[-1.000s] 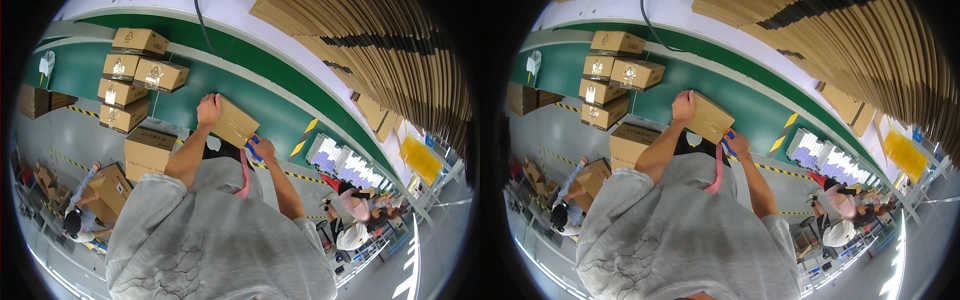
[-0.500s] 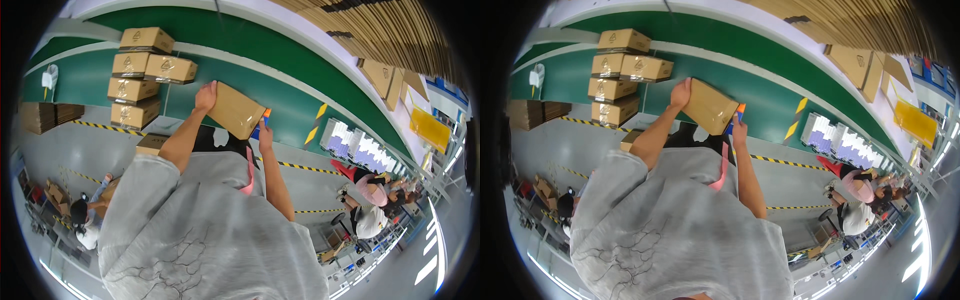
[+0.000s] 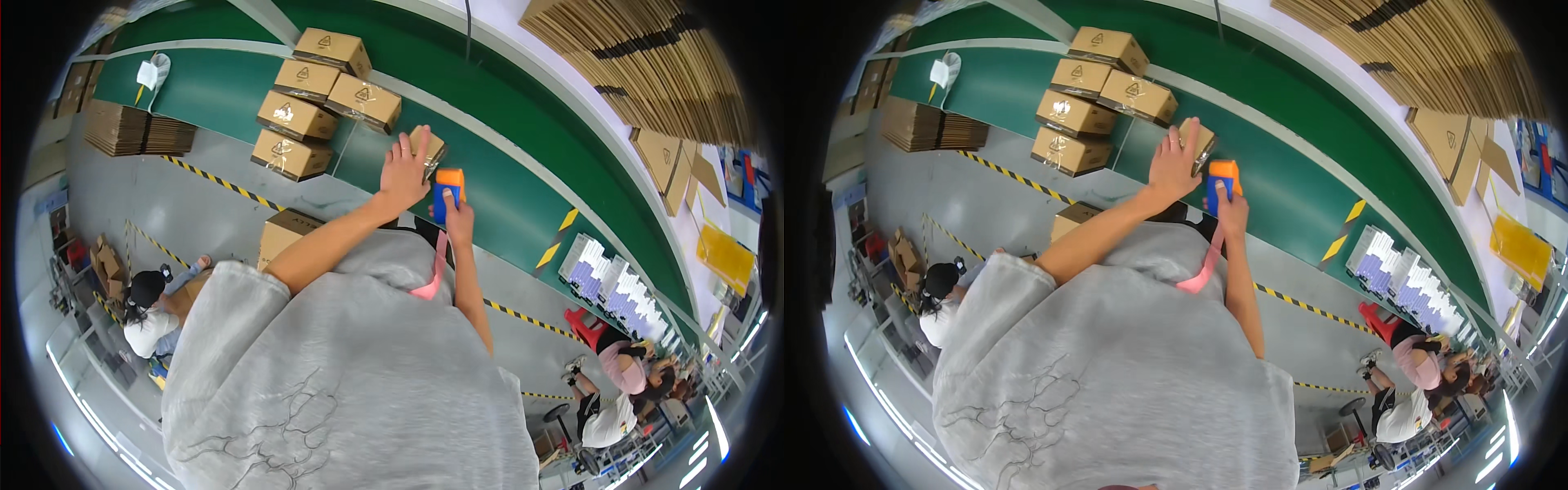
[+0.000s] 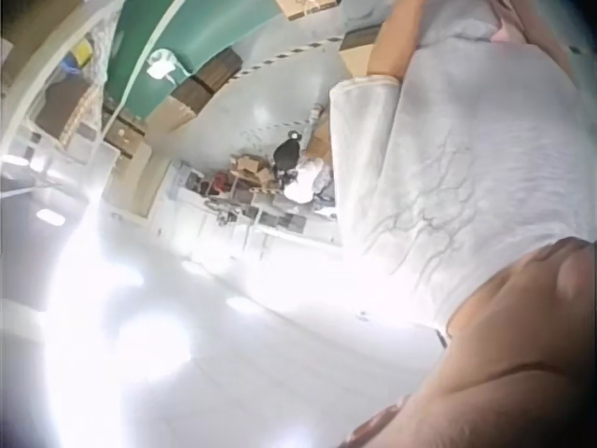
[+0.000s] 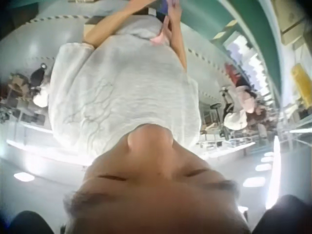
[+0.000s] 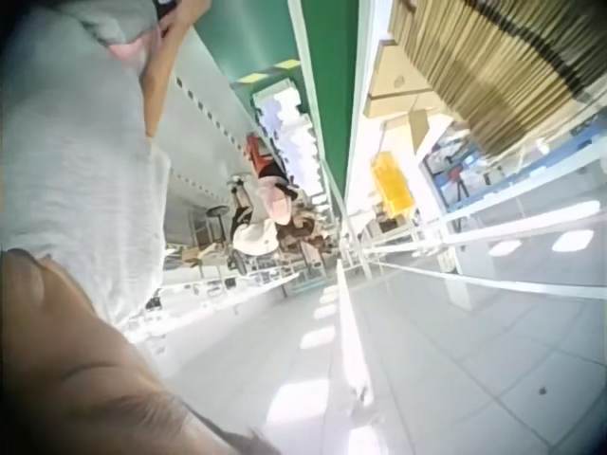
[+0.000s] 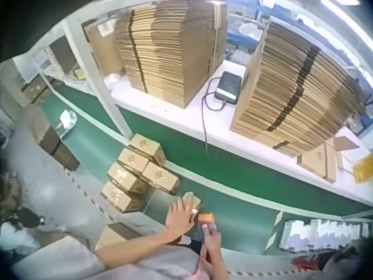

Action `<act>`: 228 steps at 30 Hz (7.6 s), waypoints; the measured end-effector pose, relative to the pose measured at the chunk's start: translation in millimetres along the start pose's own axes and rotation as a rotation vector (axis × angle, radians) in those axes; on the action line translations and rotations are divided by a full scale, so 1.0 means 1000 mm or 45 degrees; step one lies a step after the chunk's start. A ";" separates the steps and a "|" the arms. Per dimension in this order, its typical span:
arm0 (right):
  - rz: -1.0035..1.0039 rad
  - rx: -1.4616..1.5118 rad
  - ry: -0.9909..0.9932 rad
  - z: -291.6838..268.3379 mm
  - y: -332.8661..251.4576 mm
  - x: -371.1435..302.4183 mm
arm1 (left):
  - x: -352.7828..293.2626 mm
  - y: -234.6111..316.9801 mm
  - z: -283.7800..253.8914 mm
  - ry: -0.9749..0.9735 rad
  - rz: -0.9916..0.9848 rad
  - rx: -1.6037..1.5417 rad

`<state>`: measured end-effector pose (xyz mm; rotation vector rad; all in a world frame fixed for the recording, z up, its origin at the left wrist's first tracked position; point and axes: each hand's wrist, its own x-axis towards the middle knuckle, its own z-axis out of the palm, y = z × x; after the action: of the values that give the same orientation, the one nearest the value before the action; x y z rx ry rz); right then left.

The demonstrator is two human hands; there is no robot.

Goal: The recorder is packing small electronic products into cardboard boxes and sealing them with a hand-held tape dispenser at a factory assembly line.

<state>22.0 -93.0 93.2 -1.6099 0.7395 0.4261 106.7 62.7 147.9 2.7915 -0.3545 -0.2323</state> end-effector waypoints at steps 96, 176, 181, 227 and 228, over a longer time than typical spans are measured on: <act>-0.195 0.659 0.931 -0.203 0.051 -0.009 | -0.062 0.044 0.089 -0.665 0.928 0.065; 0.023 -1.196 1.114 -0.151 0.081 -0.039 | -0.046 0.105 0.055 -0.699 0.655 0.117; 0.266 -1.308 1.168 -0.122 0.051 -0.028 | -0.050 0.110 0.054 -0.626 0.636 0.065; -0.356 0.109 0.107 -0.260 0.066 0.039 | -0.022 0.085 0.115 -0.501 -0.104 -0.739; -0.368 0.100 0.082 -0.254 0.054 0.048 | -0.022 0.081 0.125 -0.518 -0.015 -0.716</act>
<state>-14.2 -353.2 68.2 -1.6313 0.5529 0.1350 43.4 -41.7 59.9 2.1797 -0.3053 -0.7773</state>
